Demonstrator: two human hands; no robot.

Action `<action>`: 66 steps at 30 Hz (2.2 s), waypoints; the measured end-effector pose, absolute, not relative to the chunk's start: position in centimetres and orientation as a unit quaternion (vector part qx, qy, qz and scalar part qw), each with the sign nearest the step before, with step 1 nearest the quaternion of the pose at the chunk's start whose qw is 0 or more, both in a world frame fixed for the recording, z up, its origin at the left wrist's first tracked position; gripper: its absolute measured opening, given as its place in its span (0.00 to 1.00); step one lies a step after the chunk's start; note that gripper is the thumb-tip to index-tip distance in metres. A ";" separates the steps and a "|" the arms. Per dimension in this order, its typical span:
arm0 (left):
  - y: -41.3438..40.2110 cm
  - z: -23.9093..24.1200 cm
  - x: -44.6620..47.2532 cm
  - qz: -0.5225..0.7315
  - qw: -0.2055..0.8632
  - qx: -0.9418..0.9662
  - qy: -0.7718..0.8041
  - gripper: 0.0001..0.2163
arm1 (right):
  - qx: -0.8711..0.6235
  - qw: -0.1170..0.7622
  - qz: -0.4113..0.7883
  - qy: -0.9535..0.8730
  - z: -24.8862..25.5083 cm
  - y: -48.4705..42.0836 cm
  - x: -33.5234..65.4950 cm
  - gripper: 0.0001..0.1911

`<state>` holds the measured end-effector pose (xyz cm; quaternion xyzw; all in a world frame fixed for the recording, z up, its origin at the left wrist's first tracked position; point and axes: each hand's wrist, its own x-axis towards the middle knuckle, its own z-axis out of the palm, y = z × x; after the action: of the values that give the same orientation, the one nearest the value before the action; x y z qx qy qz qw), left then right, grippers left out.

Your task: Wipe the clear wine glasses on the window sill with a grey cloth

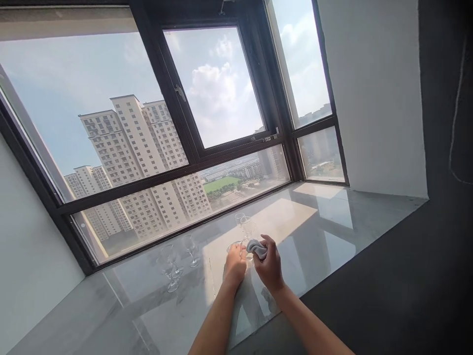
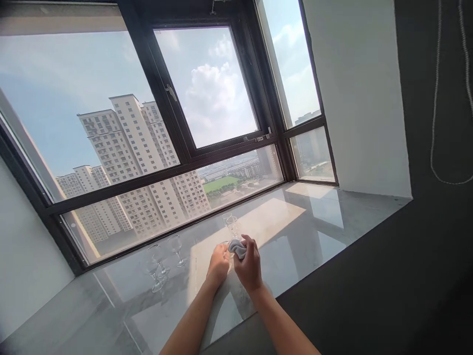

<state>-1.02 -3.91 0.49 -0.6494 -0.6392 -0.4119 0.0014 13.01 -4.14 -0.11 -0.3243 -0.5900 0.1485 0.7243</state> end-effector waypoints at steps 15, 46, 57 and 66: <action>-13.2 1.9 -20.2 -0.593 0.255 -0.147 -0.750 0.28 | -0.297 0.632 0.143 -0.702 -0.8 -3.8 12.8 0.26; -12.3 1.8 -7.2 -0.241 0.285 -0.693 -0.617 0.24 | -0.197 0.552 0.178 -0.791 -0.4 -5.8 11.6 0.33; -11.6 0.8 -8.3 -0.355 0.083 -0.726 -0.583 0.15 | -0.278 0.602 0.172 -0.728 -0.8 -4.6 11.5 0.31; -11.5 0.7 -8.0 -0.441 -0.044 -0.659 -0.608 0.11 | -0.274 0.602 0.181 -0.728 -0.5 -4.8 11.5 0.30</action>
<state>-8.05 -11.52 0.69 -0.6588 -0.6081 -0.4408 -0.0440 11.49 -4.77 -0.54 -0.2741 -0.7276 0.1813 0.6022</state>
